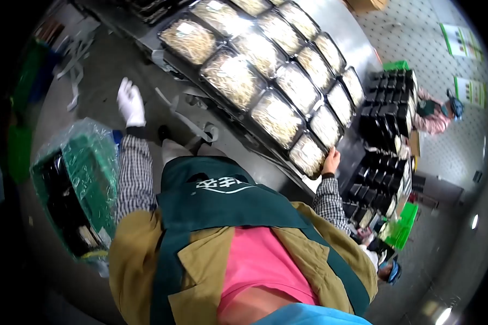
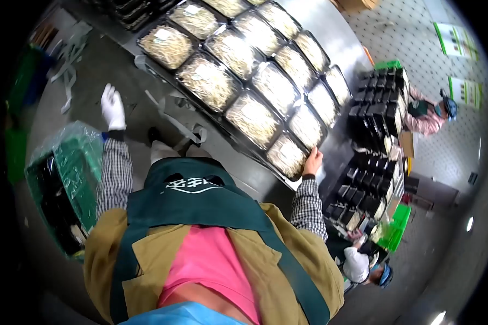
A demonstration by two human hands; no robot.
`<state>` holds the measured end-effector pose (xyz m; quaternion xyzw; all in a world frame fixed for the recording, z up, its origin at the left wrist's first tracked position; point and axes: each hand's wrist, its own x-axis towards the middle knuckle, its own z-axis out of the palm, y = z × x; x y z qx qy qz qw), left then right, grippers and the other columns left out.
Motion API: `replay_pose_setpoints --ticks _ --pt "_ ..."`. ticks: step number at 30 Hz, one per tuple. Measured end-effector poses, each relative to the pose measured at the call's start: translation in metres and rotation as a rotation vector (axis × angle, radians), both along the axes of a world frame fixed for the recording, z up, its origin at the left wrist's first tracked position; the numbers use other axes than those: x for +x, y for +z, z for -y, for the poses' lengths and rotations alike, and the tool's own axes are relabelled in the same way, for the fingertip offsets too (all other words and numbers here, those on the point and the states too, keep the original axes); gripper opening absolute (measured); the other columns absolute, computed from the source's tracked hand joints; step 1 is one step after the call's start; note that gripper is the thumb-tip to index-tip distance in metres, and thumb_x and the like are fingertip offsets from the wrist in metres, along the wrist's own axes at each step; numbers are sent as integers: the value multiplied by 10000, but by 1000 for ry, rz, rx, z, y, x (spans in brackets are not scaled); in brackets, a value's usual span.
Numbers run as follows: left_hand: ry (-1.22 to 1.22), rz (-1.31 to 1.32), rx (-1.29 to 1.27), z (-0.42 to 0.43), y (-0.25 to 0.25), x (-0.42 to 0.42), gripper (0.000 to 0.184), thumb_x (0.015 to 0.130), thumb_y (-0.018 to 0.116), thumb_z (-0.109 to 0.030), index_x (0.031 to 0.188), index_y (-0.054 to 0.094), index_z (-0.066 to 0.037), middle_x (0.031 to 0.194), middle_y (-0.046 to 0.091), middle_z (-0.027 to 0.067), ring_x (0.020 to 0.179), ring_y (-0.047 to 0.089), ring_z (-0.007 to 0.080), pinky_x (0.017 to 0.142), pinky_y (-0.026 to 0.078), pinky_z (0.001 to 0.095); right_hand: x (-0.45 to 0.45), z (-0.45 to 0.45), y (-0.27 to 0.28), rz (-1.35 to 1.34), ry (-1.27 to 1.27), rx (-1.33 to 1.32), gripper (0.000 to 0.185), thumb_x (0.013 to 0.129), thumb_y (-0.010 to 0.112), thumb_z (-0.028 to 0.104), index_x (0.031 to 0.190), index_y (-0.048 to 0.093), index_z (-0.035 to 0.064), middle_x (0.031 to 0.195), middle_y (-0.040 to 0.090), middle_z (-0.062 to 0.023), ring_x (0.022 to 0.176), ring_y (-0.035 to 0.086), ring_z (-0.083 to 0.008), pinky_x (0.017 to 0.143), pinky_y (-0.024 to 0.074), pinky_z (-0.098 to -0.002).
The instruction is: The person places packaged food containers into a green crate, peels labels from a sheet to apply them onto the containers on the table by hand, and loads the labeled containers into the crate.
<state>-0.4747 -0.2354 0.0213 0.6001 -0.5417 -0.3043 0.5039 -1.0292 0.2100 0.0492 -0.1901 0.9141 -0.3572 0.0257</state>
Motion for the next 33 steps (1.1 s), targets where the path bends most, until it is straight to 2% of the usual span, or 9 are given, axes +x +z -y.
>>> replay_pose_setpoints --ticks 3,9,10,12,16,18,23,30,33 --pt "27 -67 254 -70 -36 54 391 906 497 -31 1288 431 18 1265 511 135 1153 506 205 962 427 311 -3 4 31 31 -20 14 326 905 579 296 879 550 -28 796 580 -89 744 510 -160 710 440 -300" --pt "165 -632 224 -173 -56 131 301 912 478 -67 1201 499 13 1082 572 99 857 574 139 666 503 248 16 52 195 -670 529 527 154 912 524 181 883 510 30 870 581 -189 811 578 -331 710 462 -416" --pt "110 -1159 121 -177 -43 135 281 922 476 -127 1158 523 19 1046 583 95 798 573 145 641 492 254 41 73 234 -614 591 421 175 921 508 191 917 513 16 896 571 -226 832 570 -371 716 459 -435" --pt "117 -1305 135 -189 -17 148 285 932 468 -176 1122 537 24 966 599 91 770 564 150 632 476 251 66 111 261 -723 719 440 172 930 514 189 977 490 25 891 577 -223 840 565 -409 700 457 -441" --pt "-2 -548 148 -251 0 198 251 899 517 -58 1140 573 -18 1060 614 99 847 600 149 706 499 273 221 202 293 -688 1032 344 166 921 534 174 957 500 15 833 589 -216 761 573 -406 660 454 -437" --pt "56 -416 257 -286 19 225 212 911 512 -108 1097 608 -75 878 655 65 706 591 128 666 493 251 319 246 289 -615 1341 282 162 913 539 159 950 498 7 822 582 -232 757 559 -422 651 448 -439" --pt "228 -514 153 -396 36 327 226 902 526 -84 1109 605 -41 917 653 60 726 586 108 668 488 237 602 315 246 -655 2090 165 222 814 623 110 1014 535 67 847 605 -169 757 611 -364 618 489 -429" --pt "995 -359 80 -516 49 435 385 937 511 -113 1314 452 -65 1053 624 36 866 566 96 740 472 232 967 261 185 -770 3282 -424 201 768 549 104 937 453 53 798 503 -113 673 578 -281 555 491 -365" --pt "1207 -47 75 -520 89 452 510 945 472 -161 1422 306 -93 1332 467 101 1181 463 206 1004 349 329 1049 245 158 -752 3509 -1148 175 748 530 143 888 456 69 824 474 -63 767 561 -210 600 495 -314"
